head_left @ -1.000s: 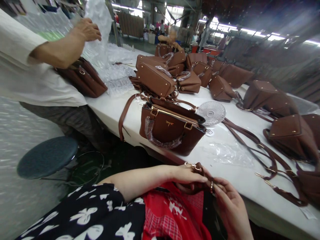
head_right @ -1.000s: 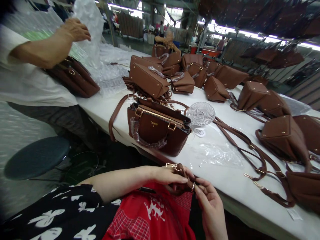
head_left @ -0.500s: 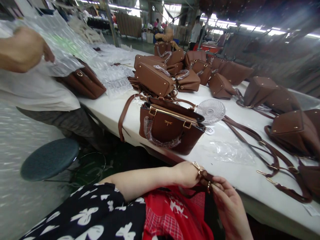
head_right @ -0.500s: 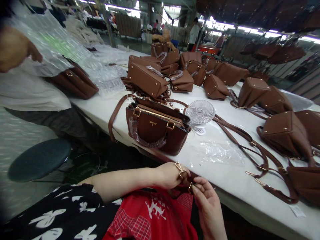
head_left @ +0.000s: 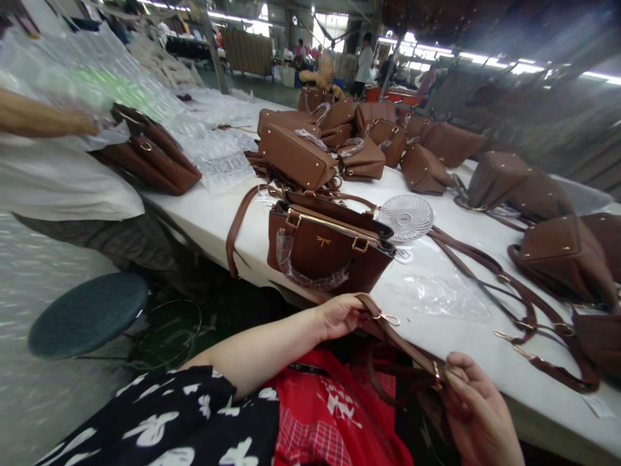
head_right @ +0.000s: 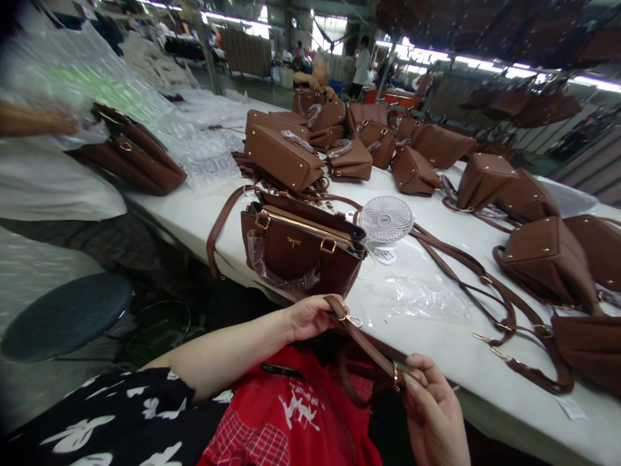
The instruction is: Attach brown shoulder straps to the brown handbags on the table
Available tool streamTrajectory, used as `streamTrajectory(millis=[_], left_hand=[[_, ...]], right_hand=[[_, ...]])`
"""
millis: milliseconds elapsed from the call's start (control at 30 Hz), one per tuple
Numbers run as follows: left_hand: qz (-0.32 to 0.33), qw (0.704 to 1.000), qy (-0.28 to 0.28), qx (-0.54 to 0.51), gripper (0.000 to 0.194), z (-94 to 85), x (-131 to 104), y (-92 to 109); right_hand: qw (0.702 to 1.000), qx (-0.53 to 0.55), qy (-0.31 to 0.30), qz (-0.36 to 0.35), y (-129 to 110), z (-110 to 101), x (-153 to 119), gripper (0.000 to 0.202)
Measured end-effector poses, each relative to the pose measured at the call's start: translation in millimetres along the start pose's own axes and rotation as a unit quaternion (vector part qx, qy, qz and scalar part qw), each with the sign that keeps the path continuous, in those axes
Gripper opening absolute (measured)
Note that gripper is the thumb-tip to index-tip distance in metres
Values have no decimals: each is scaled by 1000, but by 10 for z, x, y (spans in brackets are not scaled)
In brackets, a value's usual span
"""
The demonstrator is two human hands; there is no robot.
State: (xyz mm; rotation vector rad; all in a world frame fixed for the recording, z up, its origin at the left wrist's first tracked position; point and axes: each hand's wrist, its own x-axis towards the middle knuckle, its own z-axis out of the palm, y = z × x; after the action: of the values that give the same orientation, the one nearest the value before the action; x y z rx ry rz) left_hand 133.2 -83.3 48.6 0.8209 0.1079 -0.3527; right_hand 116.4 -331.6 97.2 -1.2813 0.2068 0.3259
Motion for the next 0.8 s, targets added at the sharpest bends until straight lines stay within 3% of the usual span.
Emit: streamTrajectory(millis=[67,167,233,300,333,400,467,533,567,633,667,700,733,800], left_hand=[[7,992,-18,-121,16,32,-13,58],[2,989,-7,-149,20,57,4,74],[14,998,14,-59,29,38,33,42],[63,983,27,168,40,-21,51,5],[92,951,28,293,40,-65,49,-8],[124,853,15,507,29,-170,26,-25],[102,759,-8,644,15,-268,-10,-33],[58,715,-31,696,8,-331,-42,-31],[39,734,-39,677,6,-343,-57,-19],[21,859,-46,509,5,-323,-88,40],[21,924,-49,379,11,-294,-108,88],[22,969,-59,239,18,-257,-131,146],[22,991,-76,107,23,-214,-157,208],[16,990,-120,-70,29,-133,-211,325]], right_hand=[[1000,2,-5,11,38,7,32,40],[1000,5,-12,18,68,13,68,38],[1000,7,-8,13,45,7,72,39],[1000,9,9,6,-14,-20,64,40],[1000,11,23,0,-53,-42,57,41],[998,11,54,-12,-130,-102,45,41],[997,4,75,-23,-187,-172,40,43],[996,0,81,-20,-208,-243,46,42],[997,3,79,-15,-206,-277,54,41],[997,17,74,-7,-188,-334,77,36],[997,24,72,-6,-174,-354,91,35],[997,27,72,-5,-159,-367,105,34],[997,27,72,-3,-144,-372,119,34],[997,24,70,7,-116,-361,143,36]])
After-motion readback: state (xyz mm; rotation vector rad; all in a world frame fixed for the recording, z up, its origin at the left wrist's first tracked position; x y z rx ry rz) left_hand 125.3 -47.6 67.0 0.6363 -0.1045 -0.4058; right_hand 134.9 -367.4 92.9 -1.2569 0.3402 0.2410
